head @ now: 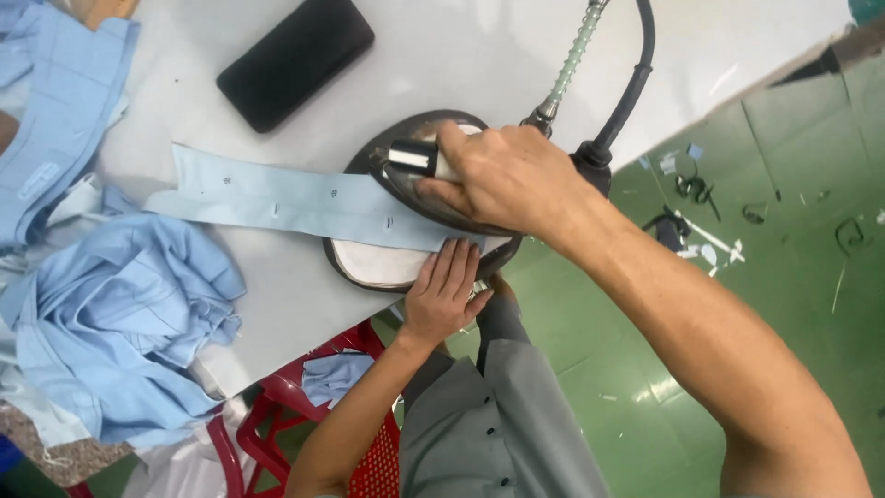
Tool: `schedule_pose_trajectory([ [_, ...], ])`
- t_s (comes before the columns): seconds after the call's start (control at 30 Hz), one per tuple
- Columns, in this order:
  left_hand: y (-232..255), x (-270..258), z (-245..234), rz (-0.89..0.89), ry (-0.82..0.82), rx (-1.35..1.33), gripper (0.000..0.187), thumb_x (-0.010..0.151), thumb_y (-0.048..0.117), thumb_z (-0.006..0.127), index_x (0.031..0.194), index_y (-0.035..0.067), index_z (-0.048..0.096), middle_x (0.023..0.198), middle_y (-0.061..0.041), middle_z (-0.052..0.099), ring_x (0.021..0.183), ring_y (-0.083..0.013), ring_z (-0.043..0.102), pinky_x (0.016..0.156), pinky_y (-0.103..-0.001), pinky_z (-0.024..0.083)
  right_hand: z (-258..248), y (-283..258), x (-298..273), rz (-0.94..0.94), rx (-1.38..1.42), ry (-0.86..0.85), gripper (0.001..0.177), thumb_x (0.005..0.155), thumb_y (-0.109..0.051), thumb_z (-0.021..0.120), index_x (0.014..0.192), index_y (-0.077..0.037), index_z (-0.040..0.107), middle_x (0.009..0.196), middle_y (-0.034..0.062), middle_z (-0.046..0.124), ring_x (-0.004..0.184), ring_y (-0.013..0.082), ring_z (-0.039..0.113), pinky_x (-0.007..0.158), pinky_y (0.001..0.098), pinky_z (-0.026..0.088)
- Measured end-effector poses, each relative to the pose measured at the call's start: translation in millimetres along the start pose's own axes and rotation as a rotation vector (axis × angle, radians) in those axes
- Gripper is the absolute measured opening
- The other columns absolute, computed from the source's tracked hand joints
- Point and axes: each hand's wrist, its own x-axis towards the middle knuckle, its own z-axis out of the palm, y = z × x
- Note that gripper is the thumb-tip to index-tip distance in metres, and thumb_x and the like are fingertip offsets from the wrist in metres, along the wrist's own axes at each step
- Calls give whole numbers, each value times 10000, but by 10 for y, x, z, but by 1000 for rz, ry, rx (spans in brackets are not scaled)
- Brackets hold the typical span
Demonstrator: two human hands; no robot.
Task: The person irons a light blue fabric piece on a white table using a steam iron and a black sponge. They repeatedly press the iron over the fabric, occasionally using the sponge to smooth the surface, and later iron a long strip of fabric on a curved pressing board.
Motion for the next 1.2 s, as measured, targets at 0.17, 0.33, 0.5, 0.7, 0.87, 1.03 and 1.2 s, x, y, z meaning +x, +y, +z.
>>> schedule_pose_trajectory([
  [0.17, 9, -7, 1, 4, -27, -7, 563, 1036, 473, 406, 1345, 77, 660, 1425, -132, 616, 1326, -267, 591, 1150, -414, 420, 81, 59, -135, 110, 21, 21, 445, 1044, -406, 570, 1087, 36, 591, 687, 234, 698, 647, 391, 747, 575, 488, 618],
  [0.33, 4, -67, 6, 28, -69, 14, 571, 1020, 479, 435, 1369, 75, 638, 1435, -144, 603, 1345, -280, 574, 1168, -421, 394, 96, 6, -217, 194, 48, 27, 450, 1056, -407, 551, 1096, 39, 585, 708, 242, 703, 668, 396, 751, 586, 477, 626],
  [0.5, -10, -72, -6, 42, -85, 24, 574, 1017, 466, 461, 1394, 63, 618, 1463, -159, 575, 1372, -297, 546, 1180, -430, 376, 124, -64, -295, 284, 3, 90, 439, 1082, -397, 540, 1096, 36, 612, 704, 220, 703, 652, 365, 755, 568, 454, 634],
  [0.7, -4, -83, -6, 30, -77, -3, 570, 1031, 464, 430, 1348, 40, 644, 1422, -155, 607, 1348, -285, 569, 1175, -416, 389, 288, -102, -330, 499, 65, 183, 455, 1099, -427, 487, 1069, 14, 596, 703, 212, 682, 673, 400, 749, 600, 507, 623],
  [0.87, -13, -75, -37, 23, -62, -55, 567, 1024, 462, 451, 1328, 29, 655, 1413, -156, 616, 1344, -286, 575, 1175, -415, 395, 445, -147, -413, 625, 56, 236, 478, 1070, -496, 504, 1072, -20, 555, 720, 201, 676, 695, 432, 743, 612, 535, 608],
  [1.03, -115, -93, -120, 13, -57, -161, 557, 1009, 451, 493, 1303, 9, 661, 1383, -177, 628, 1328, -311, 586, 1168, -428, 403, 472, -252, -473, 705, 91, 283, 483, 1067, -511, 504, 1072, -30, 541, 737, 215, 676, 716, 462, 736, 624, 555, 600],
  [1.2, -575, -76, -303, -63, -105, -184, 661, 1014, 572, 416, 1431, 68, 513, 1457, -167, 516, 1415, -320, 437, 1210, -475, 304, 434, -398, -539, 725, 170, 318, 457, 1084, -422, 517, 1078, 31, 580, 746, 249, 688, 719, 460, 740, 624, 553, 602],
])
